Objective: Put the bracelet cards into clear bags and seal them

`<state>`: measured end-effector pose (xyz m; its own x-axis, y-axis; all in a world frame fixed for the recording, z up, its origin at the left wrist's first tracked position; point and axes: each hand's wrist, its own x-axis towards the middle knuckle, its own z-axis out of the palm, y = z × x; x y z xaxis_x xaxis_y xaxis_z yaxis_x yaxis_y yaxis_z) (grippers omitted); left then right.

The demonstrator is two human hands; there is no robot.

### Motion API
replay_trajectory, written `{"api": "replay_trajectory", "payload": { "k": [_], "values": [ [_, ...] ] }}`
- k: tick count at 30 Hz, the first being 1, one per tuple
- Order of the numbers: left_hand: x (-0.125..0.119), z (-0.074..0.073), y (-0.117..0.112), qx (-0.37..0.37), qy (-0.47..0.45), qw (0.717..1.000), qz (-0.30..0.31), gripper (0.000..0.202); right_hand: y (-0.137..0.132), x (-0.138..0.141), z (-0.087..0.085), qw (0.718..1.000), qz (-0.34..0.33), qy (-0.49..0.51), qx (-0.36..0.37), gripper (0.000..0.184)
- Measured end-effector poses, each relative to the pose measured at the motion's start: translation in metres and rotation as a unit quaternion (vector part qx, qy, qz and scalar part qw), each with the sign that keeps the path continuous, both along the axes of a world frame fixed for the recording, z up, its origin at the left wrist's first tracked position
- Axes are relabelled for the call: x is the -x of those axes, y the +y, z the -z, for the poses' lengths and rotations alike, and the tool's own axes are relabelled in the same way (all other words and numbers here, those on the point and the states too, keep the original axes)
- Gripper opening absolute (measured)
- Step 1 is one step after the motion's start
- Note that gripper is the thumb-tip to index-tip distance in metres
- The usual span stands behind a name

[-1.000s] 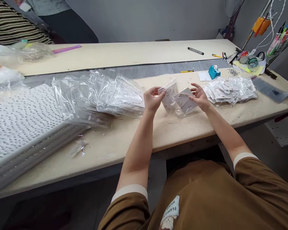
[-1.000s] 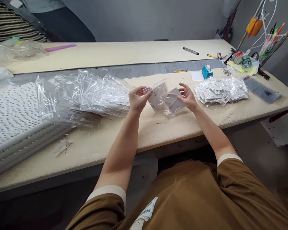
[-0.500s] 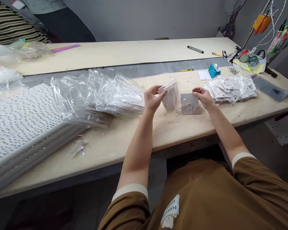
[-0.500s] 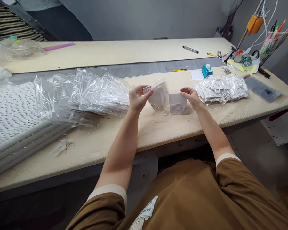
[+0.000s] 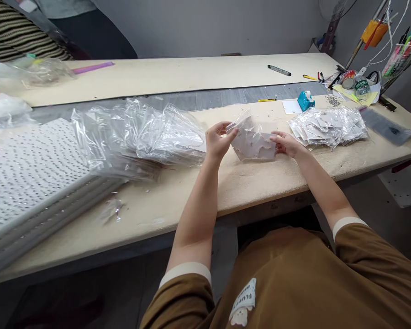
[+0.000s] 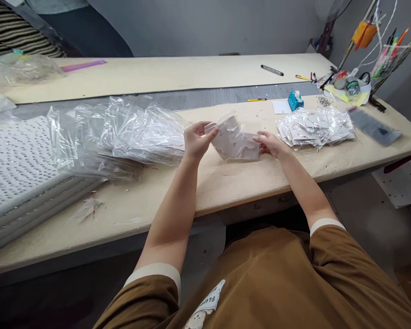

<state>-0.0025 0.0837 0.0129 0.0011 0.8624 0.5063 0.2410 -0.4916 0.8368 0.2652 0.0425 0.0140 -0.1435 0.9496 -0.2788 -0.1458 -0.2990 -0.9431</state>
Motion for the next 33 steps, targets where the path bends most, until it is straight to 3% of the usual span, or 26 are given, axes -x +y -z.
{"api": "replay_trajectory", "payload": {
  "k": [4, 7, 10, 13, 17, 20, 23, 25, 27, 30, 33],
  "values": [
    [-0.001, -0.002, -0.003, -0.003, 0.003, 1.000, 0.007, 0.034, -0.002, -0.002, -0.001, 0.999, -0.050, -0.013, -0.015, 0.039],
    [-0.001, -0.004, -0.005, 0.002, 0.000, 1.000, 0.006, 0.036, -0.003, -0.002, -0.003, 0.996, -0.024, 0.064, -0.065, 0.043],
    [-0.001, -0.007, -0.007, 0.019, -0.005, 1.000, 0.019, 0.042, -0.005, 0.005, -0.002, 0.993, -0.039, 0.103, -0.053, 0.046],
    [0.000, -0.009, -0.008, 0.014, 0.010, 1.000, 0.014, 0.048, -0.007, 0.014, 0.000, 0.995, -0.076, 0.041, -0.053, 0.043],
    [0.002, -0.012, -0.010, -0.004, 0.061, 0.998, -0.012, 0.051, -0.005, 0.015, 0.004, 0.992, -0.028, -0.061, -0.107, 0.036],
    [0.001, -0.012, -0.010, -0.010, 0.088, 0.996, -0.011, 0.050, -0.003, 0.012, 0.007, 0.992, 0.002, -0.063, -0.108, 0.043],
    [0.001, -0.011, -0.010, -0.018, 0.100, 0.995, 0.000, 0.047, -0.003, 0.014, 0.010, 0.994, -0.019, -0.031, -0.107, 0.044],
    [0.001, -0.009, -0.008, -0.026, 0.107, 0.994, 0.009, 0.041, -0.003, 0.019, 0.011, 0.987, -0.032, -0.064, -0.145, 0.042],
    [0.001, -0.008, -0.007, -0.034, 0.111, 0.993, 0.013, 0.033, -0.003, 0.022, 0.010, 0.961, -0.005, -0.160, -0.227, 0.040],
    [0.001, -0.007, -0.007, -0.043, 0.110, 0.993, 0.000, 0.025, 0.000, 0.009, 0.005, 0.883, 0.119, -0.305, -0.337, 0.027],
    [0.001, -0.009, -0.009, -0.058, 0.097, 0.993, -0.026, 0.019, 0.001, -0.024, -0.002, 0.791, 0.276, -0.456, -0.301, 0.021]
  ]
}}
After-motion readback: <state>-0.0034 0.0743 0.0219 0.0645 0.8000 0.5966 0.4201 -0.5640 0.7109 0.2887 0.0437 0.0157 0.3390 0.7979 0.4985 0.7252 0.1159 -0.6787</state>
